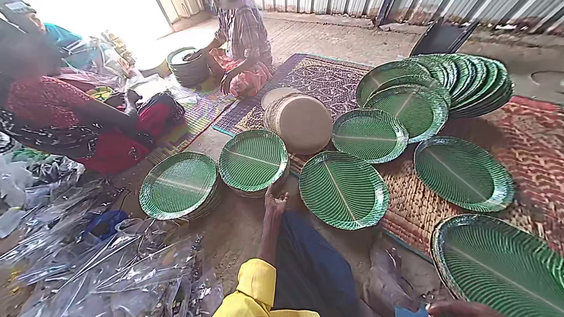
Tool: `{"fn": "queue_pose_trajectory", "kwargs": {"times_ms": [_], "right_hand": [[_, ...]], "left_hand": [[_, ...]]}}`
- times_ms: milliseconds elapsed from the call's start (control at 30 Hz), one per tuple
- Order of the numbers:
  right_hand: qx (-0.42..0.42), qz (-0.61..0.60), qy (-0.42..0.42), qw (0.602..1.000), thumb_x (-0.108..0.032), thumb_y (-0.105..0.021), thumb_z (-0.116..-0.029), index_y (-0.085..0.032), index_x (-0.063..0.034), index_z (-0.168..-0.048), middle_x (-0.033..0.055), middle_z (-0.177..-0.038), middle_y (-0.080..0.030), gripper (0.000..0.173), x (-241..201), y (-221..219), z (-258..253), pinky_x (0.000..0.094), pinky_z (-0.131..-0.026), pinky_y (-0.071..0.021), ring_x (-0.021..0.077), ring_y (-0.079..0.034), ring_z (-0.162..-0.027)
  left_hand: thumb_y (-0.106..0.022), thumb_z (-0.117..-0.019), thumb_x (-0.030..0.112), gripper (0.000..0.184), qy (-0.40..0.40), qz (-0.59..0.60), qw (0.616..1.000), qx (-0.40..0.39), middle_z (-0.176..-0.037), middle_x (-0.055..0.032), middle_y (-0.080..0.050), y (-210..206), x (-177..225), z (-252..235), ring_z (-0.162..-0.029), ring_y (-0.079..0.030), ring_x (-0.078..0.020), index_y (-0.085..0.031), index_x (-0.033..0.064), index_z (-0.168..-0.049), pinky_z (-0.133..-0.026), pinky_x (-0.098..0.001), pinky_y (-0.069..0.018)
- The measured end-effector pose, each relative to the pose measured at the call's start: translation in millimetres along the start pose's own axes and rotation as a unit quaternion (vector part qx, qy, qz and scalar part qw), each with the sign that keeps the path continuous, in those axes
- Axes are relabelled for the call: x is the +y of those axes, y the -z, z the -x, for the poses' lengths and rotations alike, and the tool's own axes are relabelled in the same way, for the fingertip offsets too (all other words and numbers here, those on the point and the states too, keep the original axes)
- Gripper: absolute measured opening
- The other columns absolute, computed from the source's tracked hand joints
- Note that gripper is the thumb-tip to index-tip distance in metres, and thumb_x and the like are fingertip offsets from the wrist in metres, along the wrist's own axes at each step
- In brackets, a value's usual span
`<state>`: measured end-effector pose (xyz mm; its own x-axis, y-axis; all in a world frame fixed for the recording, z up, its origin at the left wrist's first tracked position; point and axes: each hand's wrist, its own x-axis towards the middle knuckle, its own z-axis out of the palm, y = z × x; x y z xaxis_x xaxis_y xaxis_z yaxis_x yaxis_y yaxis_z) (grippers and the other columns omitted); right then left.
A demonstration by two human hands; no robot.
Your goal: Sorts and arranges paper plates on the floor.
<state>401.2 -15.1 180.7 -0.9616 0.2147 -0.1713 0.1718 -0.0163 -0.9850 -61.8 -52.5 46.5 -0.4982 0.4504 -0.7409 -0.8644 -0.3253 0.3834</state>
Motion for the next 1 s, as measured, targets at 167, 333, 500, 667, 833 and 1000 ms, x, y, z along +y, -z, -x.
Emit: {"fn": "queue_pose_trajectory", "kwargs": {"times_ms": [167, 333, 500, 667, 833, 1000], "right_hand": [[0.012, -0.020, 0.020, 1.000, -0.046, -0.068, -0.0973, -0.067, -0.0096, -0.132, -0.0042, -0.122, -0.072, 0.051, 16, 5, 4, 0.0208, -0.087, -0.0572, 0.0033, -0.069, -0.101], [0.097, -0.048, -0.020, 0.994, -0.036, -0.072, -0.0932, -0.071, -0.0122, -0.122, -0.0067, -0.112, -0.074, 0.038, -10, -16, 3, 0.0220, -0.087, -0.0569, 0.0032, -0.069, -0.097], [0.025, -0.037, 0.015, 0.999, -0.040, -0.069, -0.0987, -0.066, -0.0223, -0.137, -0.0080, -0.125, -0.072, 0.042, 10, 1, 14, 0.0261, -0.095, -0.0566, 0.0046, -0.068, -0.108], [0.031, -0.044, 0.027, 0.998, -0.038, -0.069, -0.0993, -0.065, -0.0224, -0.138, -0.0075, -0.126, -0.071, 0.042, 12, 1, 15, 0.0260, -0.097, -0.0561, 0.0046, -0.068, -0.109], [0.039, -0.043, 0.024, 0.998, -0.038, -0.069, -0.0991, -0.066, -0.0242, -0.138, -0.0086, -0.126, -0.072, 0.041, 11, -1, 17, 0.0259, -0.097, -0.0565, 0.0049, -0.068, -0.110], [0.056, -0.045, 0.023, 0.997, -0.039, -0.069, -0.0989, -0.066, -0.0236, -0.137, -0.0096, -0.127, -0.071, 0.041, 13, -2, 21, 0.0260, -0.098, -0.0560, 0.0047, -0.067, -0.112]], "left_hand": [[-0.054, -0.1034, 0.048, 0.060, -0.011, -0.038, 0.999, 0.003, -0.154, -0.0170, -0.045, 6, 11, -18, -0.136, -0.048, -0.0366, -0.041, 0.0143, -0.152, -0.102, -0.0617, -0.0449], [-0.055, -0.1015, 0.051, 0.060, -0.006, -0.045, 0.999, 0.030, -0.148, -0.0172, -0.051, 4, 16, -13, -0.134, -0.051, -0.0361, -0.045, 0.0152, -0.148, -0.101, -0.0628, -0.0462], [-0.055, -0.1014, 0.053, 0.062, -0.010, -0.080, 0.995, 0.050, -0.151, -0.0166, -0.048, 5, 18, -12, -0.138, -0.048, -0.0366, -0.043, 0.0167, -0.151, -0.103, -0.0657, -0.0436], [-0.055, -0.1016, 0.052, 0.065, -0.009, -0.037, 0.998, 0.051, -0.155, -0.0179, -0.044, 8, 16, -31, -0.140, -0.046, -0.0388, -0.038, 0.0168, -0.154, -0.104, -0.0674, -0.0442], [-0.053, -0.1068, 0.035, 0.055, -0.058, -0.053, 0.996, 0.047, -0.154, -0.0200, -0.043, 2, 20, -43, -0.137, -0.048, -0.0367, -0.037, 0.0105, -0.153, -0.104, -0.0602, -0.0473], [-0.045, -0.1109, 0.033, 0.052, -0.108, -0.118, 0.987, 0.024, -0.157, -0.0207, -0.039, -5, 25, -62, -0.139, -0.046, -0.0350, -0.034, 0.0070, -0.155, -0.106, -0.0555, -0.0467]]}}
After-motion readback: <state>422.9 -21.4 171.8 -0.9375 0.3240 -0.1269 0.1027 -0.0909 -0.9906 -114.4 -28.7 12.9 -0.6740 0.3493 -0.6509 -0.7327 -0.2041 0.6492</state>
